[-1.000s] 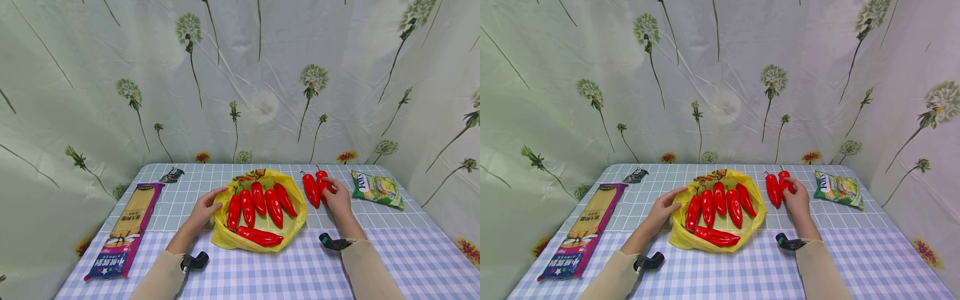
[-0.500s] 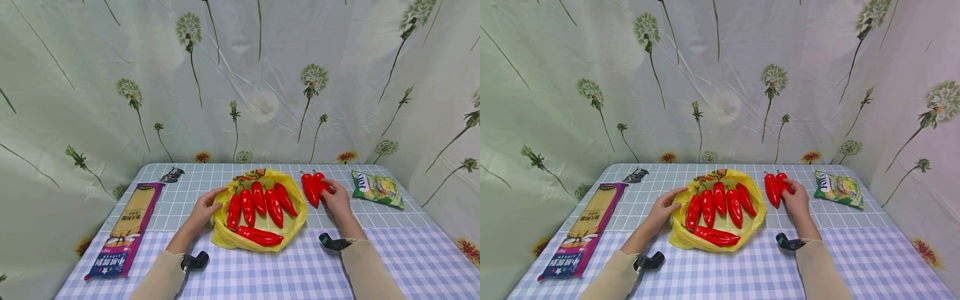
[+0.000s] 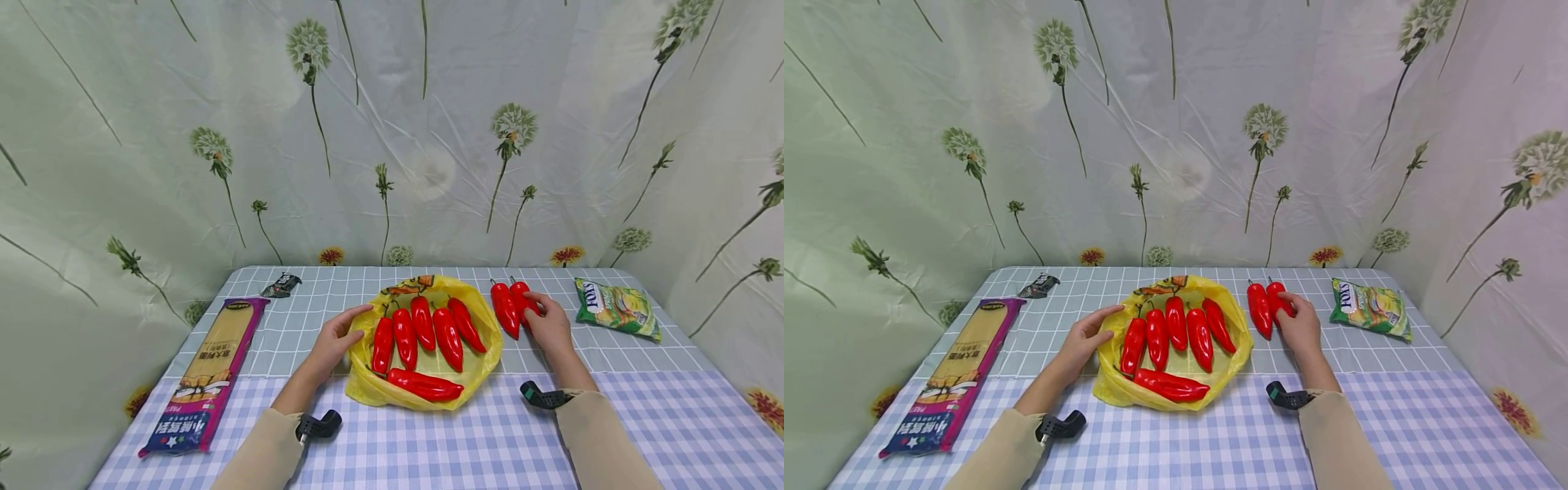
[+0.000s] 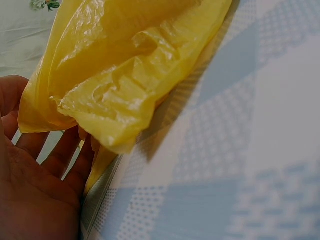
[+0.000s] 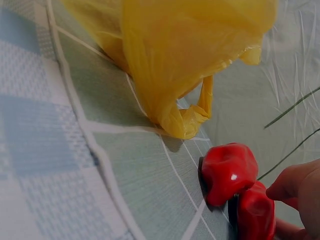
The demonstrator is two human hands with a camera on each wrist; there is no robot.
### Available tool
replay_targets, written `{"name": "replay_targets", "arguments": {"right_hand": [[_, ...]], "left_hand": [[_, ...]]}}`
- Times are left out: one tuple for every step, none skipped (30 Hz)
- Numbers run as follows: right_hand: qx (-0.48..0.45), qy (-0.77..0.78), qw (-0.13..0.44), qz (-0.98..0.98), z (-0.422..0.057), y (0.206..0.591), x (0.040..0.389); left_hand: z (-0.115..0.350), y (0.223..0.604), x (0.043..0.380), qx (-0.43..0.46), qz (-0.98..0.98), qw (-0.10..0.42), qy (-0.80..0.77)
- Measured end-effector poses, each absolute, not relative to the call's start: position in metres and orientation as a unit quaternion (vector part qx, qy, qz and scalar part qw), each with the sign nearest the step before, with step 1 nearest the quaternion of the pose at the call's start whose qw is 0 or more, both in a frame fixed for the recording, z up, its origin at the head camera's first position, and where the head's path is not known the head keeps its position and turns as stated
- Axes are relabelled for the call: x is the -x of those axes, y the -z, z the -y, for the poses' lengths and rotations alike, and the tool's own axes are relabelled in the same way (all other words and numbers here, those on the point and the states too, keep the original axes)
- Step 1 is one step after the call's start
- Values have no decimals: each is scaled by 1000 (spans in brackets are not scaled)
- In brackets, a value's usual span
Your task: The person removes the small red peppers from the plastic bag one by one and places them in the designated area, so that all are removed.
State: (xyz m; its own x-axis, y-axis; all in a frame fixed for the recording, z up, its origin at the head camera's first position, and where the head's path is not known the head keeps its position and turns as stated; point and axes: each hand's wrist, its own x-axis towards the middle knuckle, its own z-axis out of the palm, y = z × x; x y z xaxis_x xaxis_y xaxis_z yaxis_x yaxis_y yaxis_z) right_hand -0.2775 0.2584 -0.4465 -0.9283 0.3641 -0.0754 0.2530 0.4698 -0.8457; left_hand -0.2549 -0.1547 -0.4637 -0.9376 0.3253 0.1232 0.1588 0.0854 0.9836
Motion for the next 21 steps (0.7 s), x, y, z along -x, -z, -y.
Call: {"name": "replay_targets", "arguments": {"right_hand": [[179, -483, 58, 855, -259, 447, 278], [179, -483, 58, 855, -259, 447, 278], [177, -483, 58, 855, -259, 446, 278], [175, -483, 58, 856, -259, 446, 277], [173, -483, 58, 856, -259, 446, 277], [173, -484, 56, 856, -259, 446, 277], [172, -482, 55, 857, -259, 445, 277], [171, -481, 54, 858, -259, 445, 277], [170, -480, 53, 859, -259, 445, 276], [168, -478, 53, 860, -259, 445, 276], [166, -477, 52, 861, -259, 445, 276], [165, -476, 52, 862, -260, 445, 276], [163, -475, 52, 863, -260, 445, 276], [161, -475, 52, 864, -259, 445, 276], [160, -474, 52, 864, -260, 445, 275], [159, -473, 51, 865, -260, 445, 275], [159, -474, 51, 865, -260, 445, 275], [157, -473, 51, 865, -260, 445, 275], [155, -474, 50, 865, -259, 445, 275], [153, -474, 50, 866, -259, 445, 274], [152, -475, 49, 866, -260, 445, 274]], "left_hand": [[155, 464, 255, -164, -734, 63, -656], [155, 464, 255, -164, -735, 63, -655], [155, 464, 255, -163, -735, 63, -655], [155, 464, 255, -163, -735, 63, -655], [155, 465, 256, -163, -735, 63, -655], [155, 465, 256, -163, -735, 64, -655], [155, 465, 256, -163, -736, 63, -654], [155, 465, 256, -163, -736, 63, -654], [155, 465, 256, -163, -736, 63, -654], [156, 465, 256, -164, -736, 63, -653], [156, 465, 256, -164, -737, 63, -653], [155, 465, 256, -164, -737, 63, -652], [155, 465, 256, -165, -737, 63, -652], [155, 465, 256, -164, -737, 63, -653], [155, 465, 256, -164, -737, 64, -653], [155, 465, 256, -164, -737, 64, -653], [155, 465, 256, -163, -737, 64, -653], [155, 465, 256, -163, -737, 64, -653], [155, 465, 256, -163, -736, 65, -654], [155, 465, 256, -163, -736, 64, -654], [155, 465, 256, -164, -736, 65, -654]]}}
